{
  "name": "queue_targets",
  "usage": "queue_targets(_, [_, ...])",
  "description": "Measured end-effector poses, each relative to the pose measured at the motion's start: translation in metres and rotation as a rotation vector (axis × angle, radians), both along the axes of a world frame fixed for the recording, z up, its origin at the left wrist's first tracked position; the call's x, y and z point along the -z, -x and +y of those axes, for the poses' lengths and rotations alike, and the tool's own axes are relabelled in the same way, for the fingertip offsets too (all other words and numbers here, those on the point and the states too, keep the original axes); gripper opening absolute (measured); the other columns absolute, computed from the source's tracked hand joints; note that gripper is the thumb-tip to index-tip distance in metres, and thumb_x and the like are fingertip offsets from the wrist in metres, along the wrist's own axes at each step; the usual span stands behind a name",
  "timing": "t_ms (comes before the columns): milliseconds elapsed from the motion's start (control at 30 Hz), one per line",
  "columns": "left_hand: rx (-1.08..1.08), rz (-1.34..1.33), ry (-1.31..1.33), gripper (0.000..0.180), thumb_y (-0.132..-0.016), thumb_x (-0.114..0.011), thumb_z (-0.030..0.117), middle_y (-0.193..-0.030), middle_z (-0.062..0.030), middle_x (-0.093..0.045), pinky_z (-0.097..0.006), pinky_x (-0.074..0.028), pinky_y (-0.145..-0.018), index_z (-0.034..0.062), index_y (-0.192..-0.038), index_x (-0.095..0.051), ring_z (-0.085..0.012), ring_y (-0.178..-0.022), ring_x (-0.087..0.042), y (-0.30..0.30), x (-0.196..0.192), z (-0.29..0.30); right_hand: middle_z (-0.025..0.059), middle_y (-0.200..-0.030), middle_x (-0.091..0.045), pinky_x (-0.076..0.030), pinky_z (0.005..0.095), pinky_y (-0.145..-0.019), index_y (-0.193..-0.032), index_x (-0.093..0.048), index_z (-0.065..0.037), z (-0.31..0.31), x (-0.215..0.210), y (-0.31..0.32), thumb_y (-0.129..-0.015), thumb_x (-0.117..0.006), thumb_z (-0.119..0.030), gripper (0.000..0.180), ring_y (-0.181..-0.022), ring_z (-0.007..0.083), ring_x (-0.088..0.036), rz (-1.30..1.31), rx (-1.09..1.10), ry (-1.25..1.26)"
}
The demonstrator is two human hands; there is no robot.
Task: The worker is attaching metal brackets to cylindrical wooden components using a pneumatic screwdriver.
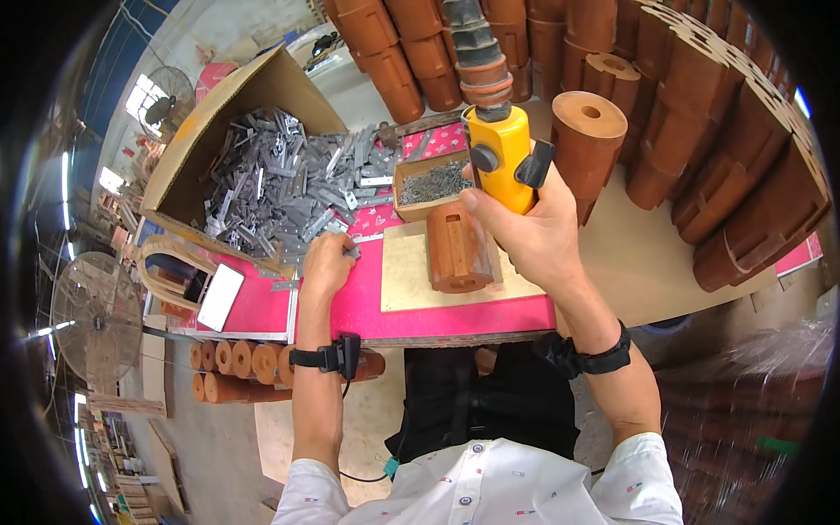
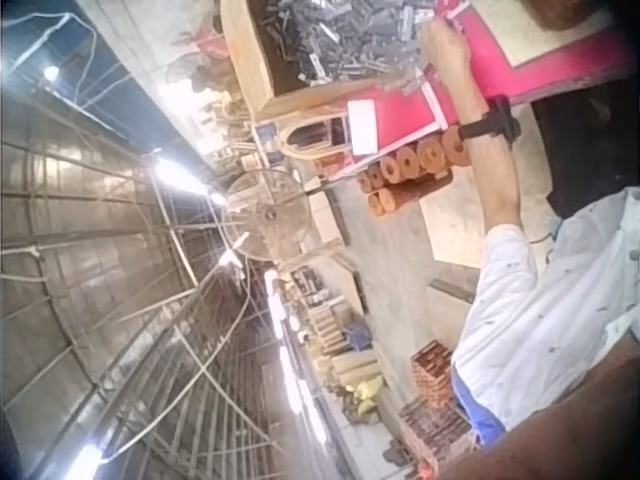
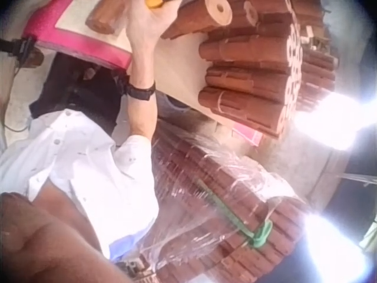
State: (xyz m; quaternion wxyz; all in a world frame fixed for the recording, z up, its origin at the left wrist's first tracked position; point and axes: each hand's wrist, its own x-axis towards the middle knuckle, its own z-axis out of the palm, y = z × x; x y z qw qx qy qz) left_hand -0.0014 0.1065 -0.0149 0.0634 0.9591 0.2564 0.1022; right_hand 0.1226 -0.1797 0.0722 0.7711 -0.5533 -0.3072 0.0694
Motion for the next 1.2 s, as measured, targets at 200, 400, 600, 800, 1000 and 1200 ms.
queue_targets(200, [0.118, -0.067, -0.001, 0.022, -0.071, -0.069, 0.010, -0.091, -0.0176, -0.065, -0.044, -0.047, -0.084, 0.0005, -0.091, -0.067, -0.0348, -0.091, -0.060, -0.008, -0.010, -0.020, 0.0033, -0.101, -0.062, -0.050, 0.0255, -0.080, -0.113, -0.052, -0.002, -0.003, 0.002, -0.001, -0.083, -0.070, -0.003, 0.036, -0.090, 0.0092, -0.059, -0.039, -0.011, -0.016])
queue_targets(400, [0.127, -0.358, 0.431, 0.023, -0.077, -0.068, 0.006, -0.093, -0.0138, -0.065, -0.035, -0.051, -0.075, 0.0017, -0.100, -0.066, -0.0282, -0.084, -0.064, -0.014, -0.045, -0.063, 0.0030, -0.100, -0.063, -0.050, 0.0247, -0.081, -0.111, -0.054, -0.002, -0.004, 0.001, -0.002, -0.081, -0.071, -0.004, 0.035, -0.090, 0.0083, -0.059, -0.048, 0.000, -0.011])
queue_targets(600, [0.707, -0.741, 0.058, 0.025, -0.073, -0.068, -0.003, -0.092, -0.0103, -0.061, -0.035, -0.052, -0.071, 0.0041, -0.097, -0.067, -0.0260, -0.086, -0.064, -0.017, -0.039, -0.131, 0.0014, -0.099, -0.062, -0.049, 0.0245, -0.079, -0.110, -0.054, -0.002, -0.001, 0.000, -0.003, -0.081, -0.072, -0.004, 0.034, -0.089, 0.0068, -0.057, -0.043, 0.018, -0.011])
queue_targets(800, [0.868, -0.739, 0.128, 0.026, -0.069, -0.067, -0.006, -0.090, -0.0103, -0.060, -0.037, -0.055, -0.073, 0.0008, -0.094, -0.067, -0.0295, -0.091, -0.065, -0.004, -0.022, -0.149, 0.0008, -0.100, -0.061, -0.048, 0.0248, -0.078, -0.111, -0.055, -0.002, -0.002, 0.001, -0.003, -0.081, -0.073, -0.007, 0.035, -0.089, 0.0062, -0.055, -0.091, 0.025, 0.001])
queue_targets(1000, [0.880, -0.696, 0.154, 0.024, -0.069, -0.069, -0.004, -0.090, -0.0104, -0.059, -0.040, -0.054, -0.080, 0.0007, -0.092, -0.066, -0.0300, -0.092, -0.064, -0.006, -0.018, -0.148, 0.0015, -0.101, -0.061, -0.048, 0.0250, -0.079, -0.112, -0.055, -0.002, 0.000, 0.000, -0.003, -0.081, -0.073, -0.006, 0.036, -0.090, 0.0063, -0.055, -0.095, 0.032, -0.001])
queue_targets(1200, [0.803, -0.607, 0.186, 0.025, -0.072, -0.070, -0.004, -0.096, -0.0116, -0.061, -0.044, -0.048, -0.094, 0.0023, -0.096, -0.066, -0.0287, -0.098, -0.062, -0.018, -0.019, -0.138, 0.0018, -0.101, -0.061, -0.048, 0.0251, -0.079, -0.112, -0.055, -0.002, 0.002, 0.000, -0.004, -0.081, -0.073, -0.006, 0.036, -0.089, 0.0067, -0.055, -0.123, 0.031, -0.006])
